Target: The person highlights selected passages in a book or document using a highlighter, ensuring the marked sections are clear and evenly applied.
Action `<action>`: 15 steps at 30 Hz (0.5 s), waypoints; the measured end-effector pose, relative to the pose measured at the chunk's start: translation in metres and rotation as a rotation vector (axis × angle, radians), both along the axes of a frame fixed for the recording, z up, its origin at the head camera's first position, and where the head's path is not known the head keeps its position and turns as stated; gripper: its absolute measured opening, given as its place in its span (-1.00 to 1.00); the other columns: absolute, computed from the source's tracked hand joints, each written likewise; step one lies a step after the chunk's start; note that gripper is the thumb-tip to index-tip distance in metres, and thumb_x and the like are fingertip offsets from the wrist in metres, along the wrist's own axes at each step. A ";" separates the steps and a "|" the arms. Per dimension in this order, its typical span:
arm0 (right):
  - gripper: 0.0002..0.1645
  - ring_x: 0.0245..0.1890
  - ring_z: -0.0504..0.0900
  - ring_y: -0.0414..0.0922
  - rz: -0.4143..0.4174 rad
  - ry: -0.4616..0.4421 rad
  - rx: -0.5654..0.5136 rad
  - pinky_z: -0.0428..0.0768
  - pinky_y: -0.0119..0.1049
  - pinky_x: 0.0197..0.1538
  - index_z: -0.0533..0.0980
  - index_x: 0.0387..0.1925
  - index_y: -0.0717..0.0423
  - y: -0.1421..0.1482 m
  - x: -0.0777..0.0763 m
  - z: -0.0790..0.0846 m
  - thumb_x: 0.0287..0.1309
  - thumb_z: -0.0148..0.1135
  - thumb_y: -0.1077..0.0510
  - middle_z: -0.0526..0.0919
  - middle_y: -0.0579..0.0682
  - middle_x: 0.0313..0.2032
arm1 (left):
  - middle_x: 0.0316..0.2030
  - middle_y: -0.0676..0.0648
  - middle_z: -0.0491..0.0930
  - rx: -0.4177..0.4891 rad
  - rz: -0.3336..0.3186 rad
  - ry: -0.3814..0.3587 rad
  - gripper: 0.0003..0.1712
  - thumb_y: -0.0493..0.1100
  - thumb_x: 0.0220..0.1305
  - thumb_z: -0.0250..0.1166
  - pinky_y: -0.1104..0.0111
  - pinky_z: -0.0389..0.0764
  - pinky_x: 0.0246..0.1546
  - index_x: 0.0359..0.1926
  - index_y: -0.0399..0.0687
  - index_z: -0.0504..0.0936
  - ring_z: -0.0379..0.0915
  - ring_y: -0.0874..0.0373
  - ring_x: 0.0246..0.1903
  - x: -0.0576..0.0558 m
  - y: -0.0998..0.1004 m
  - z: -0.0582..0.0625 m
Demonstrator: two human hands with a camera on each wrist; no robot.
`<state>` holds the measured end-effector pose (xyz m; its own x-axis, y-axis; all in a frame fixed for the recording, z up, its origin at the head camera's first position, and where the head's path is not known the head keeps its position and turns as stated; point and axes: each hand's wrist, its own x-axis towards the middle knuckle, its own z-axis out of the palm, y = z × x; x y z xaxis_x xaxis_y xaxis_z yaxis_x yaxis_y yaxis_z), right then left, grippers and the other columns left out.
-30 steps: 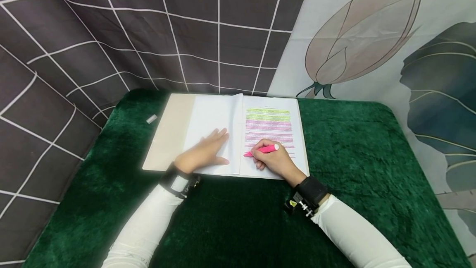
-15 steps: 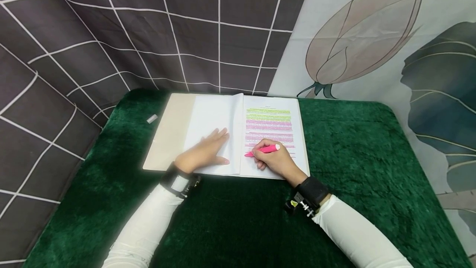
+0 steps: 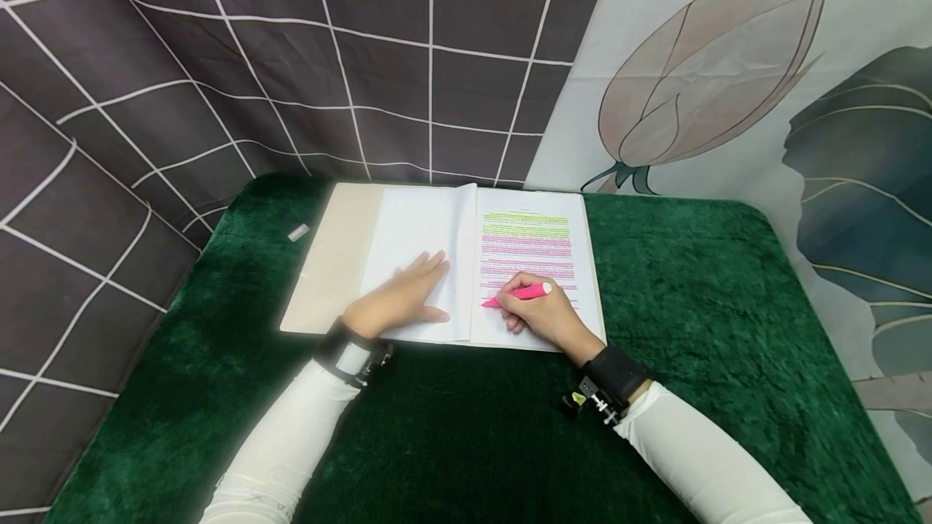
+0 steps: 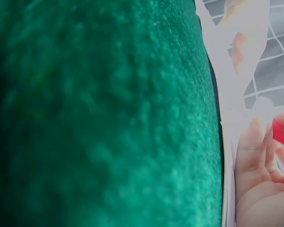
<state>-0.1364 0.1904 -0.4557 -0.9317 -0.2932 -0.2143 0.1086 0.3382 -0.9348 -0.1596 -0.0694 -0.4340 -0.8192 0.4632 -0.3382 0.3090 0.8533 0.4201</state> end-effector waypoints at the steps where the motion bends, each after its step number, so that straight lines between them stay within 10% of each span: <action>1: -0.73 -0.57 0.69 -0.18 -0.001 -0.005 0.002 0.73 -0.32 -0.43 0.57 -0.14 0.32 0.000 0.000 0.000 0.40 0.30 0.13 0.71 0.08 -0.44 | 0.66 -0.10 -0.13 0.000 0.001 0.000 0.07 0.13 0.30 0.43 -0.25 -0.04 0.54 0.62 -0.14 0.08 -0.32 -0.11 0.65 0.000 0.000 0.000; 15: -0.74 -0.58 0.68 -0.17 -0.015 -0.041 -0.014 0.73 -0.29 -0.43 0.58 -0.15 0.33 0.002 0.000 0.003 0.41 0.29 0.14 0.71 0.09 -0.45 | 0.66 -0.10 -0.13 0.001 -0.002 0.004 0.06 0.12 0.32 0.42 -0.25 -0.04 0.54 0.62 -0.14 0.08 -0.32 -0.11 0.65 0.000 -0.001 0.001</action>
<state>-0.1367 0.1928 -0.4528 -0.9266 -0.2825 -0.2481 0.1516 0.3232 -0.9341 -0.1595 -0.0701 -0.4334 -0.8195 0.4649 -0.3350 0.3122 0.8525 0.4194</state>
